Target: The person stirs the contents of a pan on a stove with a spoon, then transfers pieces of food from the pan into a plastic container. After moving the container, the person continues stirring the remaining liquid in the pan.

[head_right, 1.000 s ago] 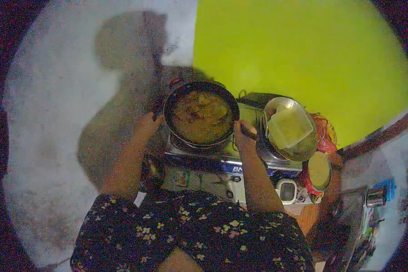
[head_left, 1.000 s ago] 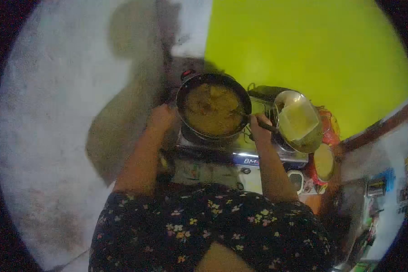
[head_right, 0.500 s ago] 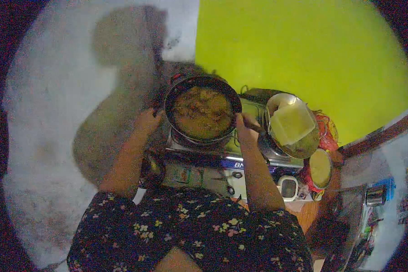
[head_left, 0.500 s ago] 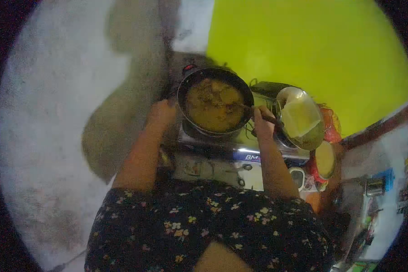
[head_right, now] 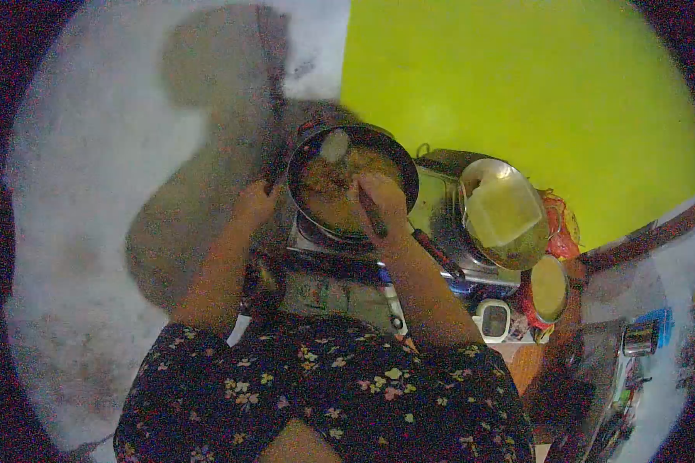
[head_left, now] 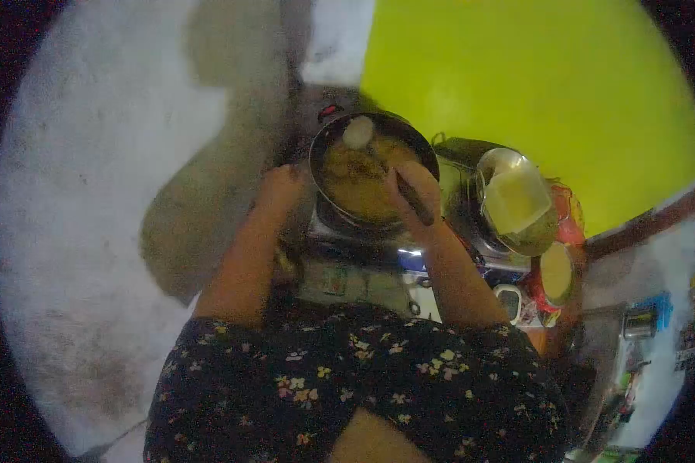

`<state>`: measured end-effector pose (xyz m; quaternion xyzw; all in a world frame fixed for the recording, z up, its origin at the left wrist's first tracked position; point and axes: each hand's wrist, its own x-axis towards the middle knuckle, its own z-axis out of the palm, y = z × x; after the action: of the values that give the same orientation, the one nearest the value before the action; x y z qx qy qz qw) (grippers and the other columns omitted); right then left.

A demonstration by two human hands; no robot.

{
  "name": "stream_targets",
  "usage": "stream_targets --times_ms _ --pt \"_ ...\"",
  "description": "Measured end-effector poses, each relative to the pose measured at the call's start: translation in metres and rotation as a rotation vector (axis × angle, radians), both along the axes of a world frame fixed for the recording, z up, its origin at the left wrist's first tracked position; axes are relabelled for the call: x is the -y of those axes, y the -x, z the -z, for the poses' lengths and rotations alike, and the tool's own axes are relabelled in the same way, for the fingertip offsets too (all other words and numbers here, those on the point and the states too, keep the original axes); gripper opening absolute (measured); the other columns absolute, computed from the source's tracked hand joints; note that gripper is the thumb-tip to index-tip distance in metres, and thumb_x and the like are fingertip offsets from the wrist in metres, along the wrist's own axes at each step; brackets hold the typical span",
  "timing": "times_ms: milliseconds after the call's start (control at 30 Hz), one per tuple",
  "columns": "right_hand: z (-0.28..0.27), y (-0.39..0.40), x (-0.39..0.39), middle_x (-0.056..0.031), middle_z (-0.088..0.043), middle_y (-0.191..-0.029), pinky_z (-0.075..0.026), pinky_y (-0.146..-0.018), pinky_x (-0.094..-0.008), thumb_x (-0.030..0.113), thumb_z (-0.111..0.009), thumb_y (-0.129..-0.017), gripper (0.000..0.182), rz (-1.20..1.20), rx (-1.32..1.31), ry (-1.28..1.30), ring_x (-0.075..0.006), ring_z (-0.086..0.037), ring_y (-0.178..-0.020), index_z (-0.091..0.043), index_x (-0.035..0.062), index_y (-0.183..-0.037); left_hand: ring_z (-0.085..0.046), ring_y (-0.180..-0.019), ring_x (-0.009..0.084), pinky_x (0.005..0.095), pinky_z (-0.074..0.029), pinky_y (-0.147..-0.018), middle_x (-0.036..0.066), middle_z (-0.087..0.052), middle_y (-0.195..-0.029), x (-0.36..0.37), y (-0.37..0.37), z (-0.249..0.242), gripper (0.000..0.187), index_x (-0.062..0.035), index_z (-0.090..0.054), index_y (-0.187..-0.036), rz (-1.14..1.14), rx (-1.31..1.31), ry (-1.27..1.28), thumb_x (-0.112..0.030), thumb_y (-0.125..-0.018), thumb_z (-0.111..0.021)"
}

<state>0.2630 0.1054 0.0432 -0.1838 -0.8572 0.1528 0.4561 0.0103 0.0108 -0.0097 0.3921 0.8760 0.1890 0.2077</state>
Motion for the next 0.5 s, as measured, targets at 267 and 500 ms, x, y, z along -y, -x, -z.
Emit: stream_targets --times_ms 267,500 --pt "0.016 0.004 0.006 -0.0125 -0.063 -0.078 -0.050 -0.063 -0.0310 -0.002 -0.064 -0.076 0.014 0.003 0.029 -0.101 -0.0247 -0.063 -0.068 -0.064 0.0010 -0.090 -0.057 -0.110 0.0386 0.0466 -0.044 -0.094 0.023 -0.059 -0.119 -0.002 0.015 0.024 0.067 0.0000 -0.058 -0.118 0.085 -0.109 -0.095 -0.059 -0.088 -0.045" --pt "0.041 0.005 0.011 -0.0142 -0.065 -0.081 -0.052 -0.066 -0.0328 -0.002 -0.065 -0.075 0.017 -0.059 -0.047 -0.139 -0.0257 -0.066 -0.073 -0.064 0.0018 -0.092 -0.047 -0.123 0.0357 0.0472 -0.038 -0.104 0.021 -0.049 -0.132 0.003 -0.004 -0.001 0.061 -0.0027 -0.045 -0.134 0.048 -0.049 0.078 -0.047 -0.091 -0.048"
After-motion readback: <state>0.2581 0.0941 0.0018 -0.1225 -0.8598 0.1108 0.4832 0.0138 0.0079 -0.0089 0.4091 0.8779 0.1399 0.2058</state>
